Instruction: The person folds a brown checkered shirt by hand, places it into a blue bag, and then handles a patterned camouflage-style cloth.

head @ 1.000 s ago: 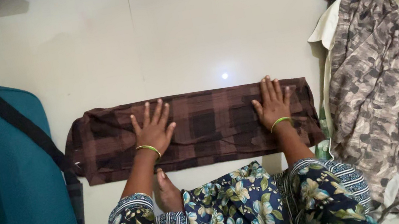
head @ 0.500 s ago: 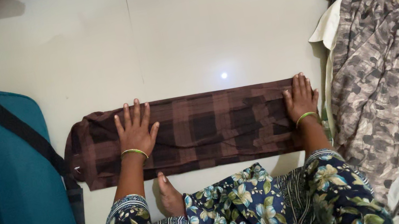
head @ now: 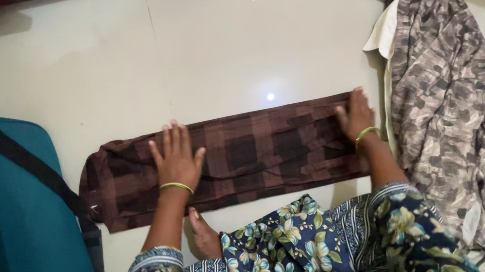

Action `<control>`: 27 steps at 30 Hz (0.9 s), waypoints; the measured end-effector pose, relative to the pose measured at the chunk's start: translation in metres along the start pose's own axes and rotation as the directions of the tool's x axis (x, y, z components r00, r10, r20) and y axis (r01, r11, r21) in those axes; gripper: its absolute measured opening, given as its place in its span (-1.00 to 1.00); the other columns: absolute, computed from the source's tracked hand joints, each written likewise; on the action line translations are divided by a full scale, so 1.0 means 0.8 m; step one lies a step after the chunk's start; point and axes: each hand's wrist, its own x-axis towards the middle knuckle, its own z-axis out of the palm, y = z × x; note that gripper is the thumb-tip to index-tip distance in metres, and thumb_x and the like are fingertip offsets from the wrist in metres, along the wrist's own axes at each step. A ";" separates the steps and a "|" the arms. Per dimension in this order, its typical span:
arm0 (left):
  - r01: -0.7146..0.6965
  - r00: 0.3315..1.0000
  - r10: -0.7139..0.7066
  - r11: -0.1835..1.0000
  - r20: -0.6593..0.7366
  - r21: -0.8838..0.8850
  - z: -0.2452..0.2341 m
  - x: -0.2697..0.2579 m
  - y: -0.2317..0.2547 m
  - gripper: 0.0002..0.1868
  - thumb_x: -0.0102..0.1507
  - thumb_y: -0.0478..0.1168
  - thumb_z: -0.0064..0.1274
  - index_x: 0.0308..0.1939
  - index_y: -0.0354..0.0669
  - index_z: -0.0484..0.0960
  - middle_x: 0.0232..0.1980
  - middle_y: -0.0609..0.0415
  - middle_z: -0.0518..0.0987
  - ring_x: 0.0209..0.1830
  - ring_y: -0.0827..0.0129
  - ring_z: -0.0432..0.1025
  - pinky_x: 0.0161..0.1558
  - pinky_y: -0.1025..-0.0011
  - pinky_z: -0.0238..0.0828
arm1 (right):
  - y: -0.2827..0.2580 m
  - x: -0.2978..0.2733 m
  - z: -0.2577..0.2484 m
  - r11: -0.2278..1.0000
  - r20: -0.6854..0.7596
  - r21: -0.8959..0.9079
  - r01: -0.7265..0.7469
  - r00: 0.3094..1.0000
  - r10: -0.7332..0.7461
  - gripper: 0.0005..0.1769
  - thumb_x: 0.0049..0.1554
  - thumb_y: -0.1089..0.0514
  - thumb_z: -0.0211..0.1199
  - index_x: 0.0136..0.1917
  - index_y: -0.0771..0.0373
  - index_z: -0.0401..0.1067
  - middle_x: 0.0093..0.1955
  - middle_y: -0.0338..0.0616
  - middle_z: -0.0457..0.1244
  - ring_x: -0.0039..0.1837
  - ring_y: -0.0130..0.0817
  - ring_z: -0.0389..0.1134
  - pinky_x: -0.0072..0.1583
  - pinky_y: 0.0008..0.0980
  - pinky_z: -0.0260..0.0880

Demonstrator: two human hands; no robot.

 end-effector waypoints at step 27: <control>-0.066 0.888 0.041 0.997 0.458 0.038 -0.004 -0.028 0.066 -0.05 0.33 0.43 -0.33 0.63 0.15 -0.30 0.70 0.03 -0.46 0.67 -0.07 -0.57 0.39 -0.52 -0.48 | 0.039 0.012 0.002 0.798 -0.416 0.586 0.142 0.898 0.146 -0.21 0.19 0.38 0.02 0.67 0.25 -0.02 0.57 0.23 0.14 0.52 0.00 0.24 0.41 -0.23 0.31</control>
